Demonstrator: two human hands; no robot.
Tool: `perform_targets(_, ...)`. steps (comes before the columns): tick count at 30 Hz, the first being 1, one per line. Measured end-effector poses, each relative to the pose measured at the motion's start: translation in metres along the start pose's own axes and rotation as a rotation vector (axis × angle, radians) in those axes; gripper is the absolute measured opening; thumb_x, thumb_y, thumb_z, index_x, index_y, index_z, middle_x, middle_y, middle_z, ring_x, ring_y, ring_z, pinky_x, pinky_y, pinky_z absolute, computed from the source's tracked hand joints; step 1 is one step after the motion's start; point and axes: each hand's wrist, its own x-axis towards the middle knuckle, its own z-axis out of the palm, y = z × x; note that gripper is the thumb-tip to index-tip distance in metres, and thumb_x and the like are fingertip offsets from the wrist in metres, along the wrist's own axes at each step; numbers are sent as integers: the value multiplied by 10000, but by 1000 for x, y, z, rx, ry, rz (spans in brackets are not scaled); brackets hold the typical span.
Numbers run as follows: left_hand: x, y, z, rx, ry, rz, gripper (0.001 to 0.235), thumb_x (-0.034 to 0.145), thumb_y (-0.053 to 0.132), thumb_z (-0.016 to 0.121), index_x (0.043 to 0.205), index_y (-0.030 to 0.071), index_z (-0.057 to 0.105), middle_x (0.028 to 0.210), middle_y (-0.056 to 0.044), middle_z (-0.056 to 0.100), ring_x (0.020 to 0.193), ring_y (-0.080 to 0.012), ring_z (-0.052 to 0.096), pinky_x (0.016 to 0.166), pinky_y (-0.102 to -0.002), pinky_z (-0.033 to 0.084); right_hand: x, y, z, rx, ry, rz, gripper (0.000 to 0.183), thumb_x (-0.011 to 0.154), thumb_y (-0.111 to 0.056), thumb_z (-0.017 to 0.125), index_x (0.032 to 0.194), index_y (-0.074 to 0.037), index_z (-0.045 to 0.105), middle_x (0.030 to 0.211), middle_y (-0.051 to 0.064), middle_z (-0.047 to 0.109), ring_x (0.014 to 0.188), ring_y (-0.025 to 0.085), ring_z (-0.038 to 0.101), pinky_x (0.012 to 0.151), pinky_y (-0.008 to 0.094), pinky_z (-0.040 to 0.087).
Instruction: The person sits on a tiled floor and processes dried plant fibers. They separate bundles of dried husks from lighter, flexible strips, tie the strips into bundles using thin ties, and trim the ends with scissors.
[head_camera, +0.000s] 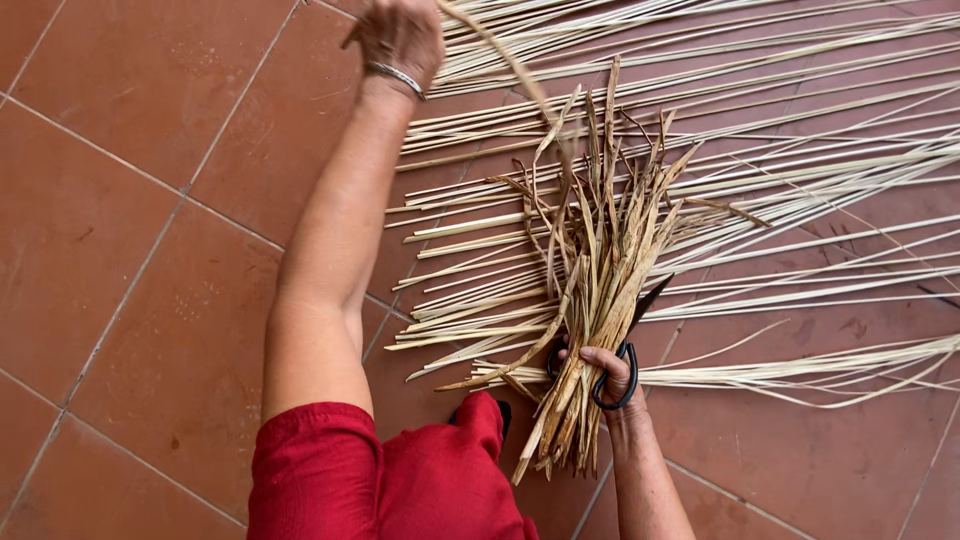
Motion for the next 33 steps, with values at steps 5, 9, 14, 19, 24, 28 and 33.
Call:
perform_targets(5, 4, -43, -55, -794, -119, -896, 358, 1107, 191, 498, 813, 5, 586, 626, -61, 590, 507, -160, 594, 423, -297, 453, 5, 8, -6, 18, -3, -16, 451, 797, -17, 662, 1223, 108, 579, 888, 213, 728, 790, 306, 769, 660, 433, 674)
perform_targets(9, -85, 17, -91, -1216, -371, -878, 151, 1059, 189, 484, 1142, 83, 416, 691, 3, 540, 450, -92, 480, 339, -290, 410, 9, 9, -7, 27, 26, -32, 440, 790, -9, 661, 1211, 99, 596, 900, 197, 733, 802, 304, 776, 677, 418, 676)
perform_targets(14, -262, 153, -133, -1077, -1457, -974, 280, 858, 267, 736, 1074, 109, 655, 711, 13, 617, 485, -77, 482, 394, -245, 407, 13, 4, -1, 54, -24, -35, 422, 819, -16, 680, 1215, 109, 605, 935, 201, 739, 820, 297, 769, 703, 413, 675)
perform_targets(19, -306, 195, -150, -864, -1586, -327, 283, 832, 326, 835, 1020, 140, 736, 780, 5, 603, 642, -58, 534, 557, -261, 444, 1, 1, 10, 12, -1, -51, 420, 819, -52, 703, 1206, 82, 613, 954, 207, 745, 864, 286, 777, 741, 421, 668)
perform_targets(24, -273, 168, -127, -1129, -1498, -764, 280, 902, 277, 778, 985, 16, 721, 834, -89, 673, 714, -178, 625, 565, -283, 536, -4, -4, 12, 41, -20, -15, 433, 858, -126, 726, 1237, 59, 625, 1002, 243, 750, 862, 289, 768, 778, 416, 654)
perform_targets(28, -265, 162, -121, -1589, -1412, -1141, 449, 893, 399, 685, 1157, 41, 628, 1009, -127, 733, 881, -198, 737, 705, -313, 647, 4, 7, 9, 89, -38, 0, 446, 886, -222, 735, 1250, 10, 623, 995, 227, 754, 865, 296, 768, 782, 413, 657)
perform_targets(33, -280, 208, -132, -1443, -1555, -925, 934, 798, 647, 753, 1463, 38, 508, 1343, -196, 653, 1256, -241, 627, 1063, -403, 499, 17, 22, 18, 53, 5, -185, 582, 992, -387, 732, 1373, 15, 556, 1225, 129, 670, 1118, 235, 658, 967, 387, 563)
